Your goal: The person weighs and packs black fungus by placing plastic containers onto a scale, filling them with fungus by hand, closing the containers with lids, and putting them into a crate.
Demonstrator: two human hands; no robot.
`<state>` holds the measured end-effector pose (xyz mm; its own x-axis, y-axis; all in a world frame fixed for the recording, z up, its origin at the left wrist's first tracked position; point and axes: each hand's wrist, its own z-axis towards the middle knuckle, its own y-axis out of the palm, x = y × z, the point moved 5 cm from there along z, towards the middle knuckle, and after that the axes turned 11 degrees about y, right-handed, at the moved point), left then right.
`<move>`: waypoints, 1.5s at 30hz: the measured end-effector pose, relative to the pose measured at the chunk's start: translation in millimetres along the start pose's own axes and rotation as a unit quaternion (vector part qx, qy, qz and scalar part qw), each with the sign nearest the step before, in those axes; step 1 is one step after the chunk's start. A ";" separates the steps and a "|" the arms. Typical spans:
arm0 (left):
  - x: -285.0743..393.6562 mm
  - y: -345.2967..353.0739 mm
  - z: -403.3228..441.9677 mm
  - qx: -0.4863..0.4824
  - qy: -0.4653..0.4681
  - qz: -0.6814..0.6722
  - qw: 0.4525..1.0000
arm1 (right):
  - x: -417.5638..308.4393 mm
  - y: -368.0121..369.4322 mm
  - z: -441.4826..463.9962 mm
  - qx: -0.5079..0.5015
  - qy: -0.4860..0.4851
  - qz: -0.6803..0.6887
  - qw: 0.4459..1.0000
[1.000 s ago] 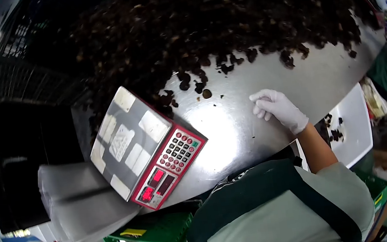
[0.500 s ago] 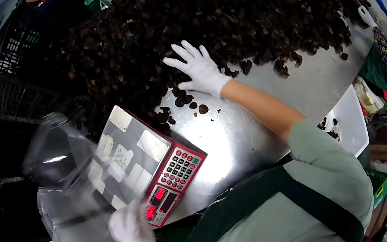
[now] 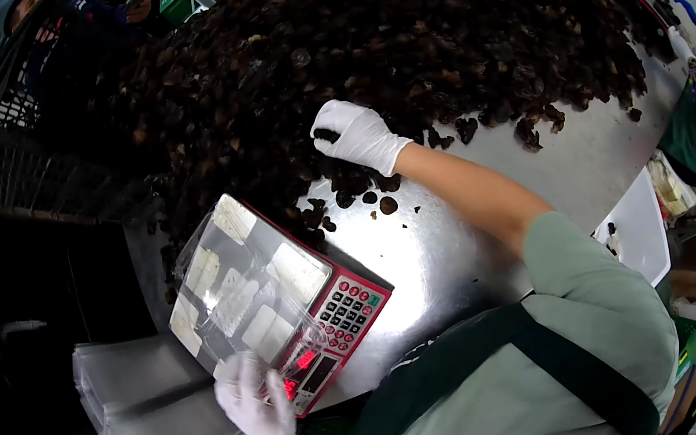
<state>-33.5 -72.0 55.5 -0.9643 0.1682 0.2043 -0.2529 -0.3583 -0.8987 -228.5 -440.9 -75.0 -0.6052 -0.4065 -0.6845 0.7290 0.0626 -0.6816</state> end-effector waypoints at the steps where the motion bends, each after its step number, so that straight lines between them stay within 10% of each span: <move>1: -7.1 -2.1 -1.3 0.014 -0.024 0.020 0.999 | -1.6 -4.9 -3.6 0.029 0.005 0.072 0.997; 6: -36.5 11.6 -12.4 0.053 -0.114 -0.087 0.988 | -85.6 -40.8 -23.5 -0.042 -0.019 0.208 0.977; 7: -38.5 15.2 -13.9 0.017 -0.137 -0.129 0.982 | -107.4 -37.8 -33.4 -0.185 0.071 0.306 0.931; 10: -34.7 24.0 -10.4 0.067 -0.138 -0.209 0.966 | -180.9 -28.4 -65.5 -0.139 -0.192 0.275 0.932; 14: -24.8 33.5 -9.7 0.073 -0.128 -0.255 0.956 | -240.8 17.8 -112.5 -0.341 -0.263 0.113 0.895; 21: -34.0 38.1 -25.6 0.083 -0.176 -0.303 0.933 | -249.9 -13.5 -146.3 -0.110 -0.360 -0.037 0.926; 26: -16.2 34.3 -6.7 0.092 -0.162 -0.273 0.944 | -120.5 -53.0 -88.5 -0.050 -0.153 0.034 0.986; 30: -17.6 36.0 -6.1 0.085 -0.162 -0.268 0.946 | 3.4 -53.6 -93.7 -0.100 0.022 -0.218 0.971; 45: -22.2 39.2 -10.1 0.081 -0.180 -0.271 0.942 | -11.1 24.7 -28.4 -0.116 -0.052 -0.130 0.983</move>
<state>-21.2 -80.6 11.8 -0.6474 0.0544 0.7602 -0.6958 -0.4491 -0.5605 -212.8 -409.0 -91.6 -0.7172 -0.5263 -0.4568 0.4538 0.1447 -0.8793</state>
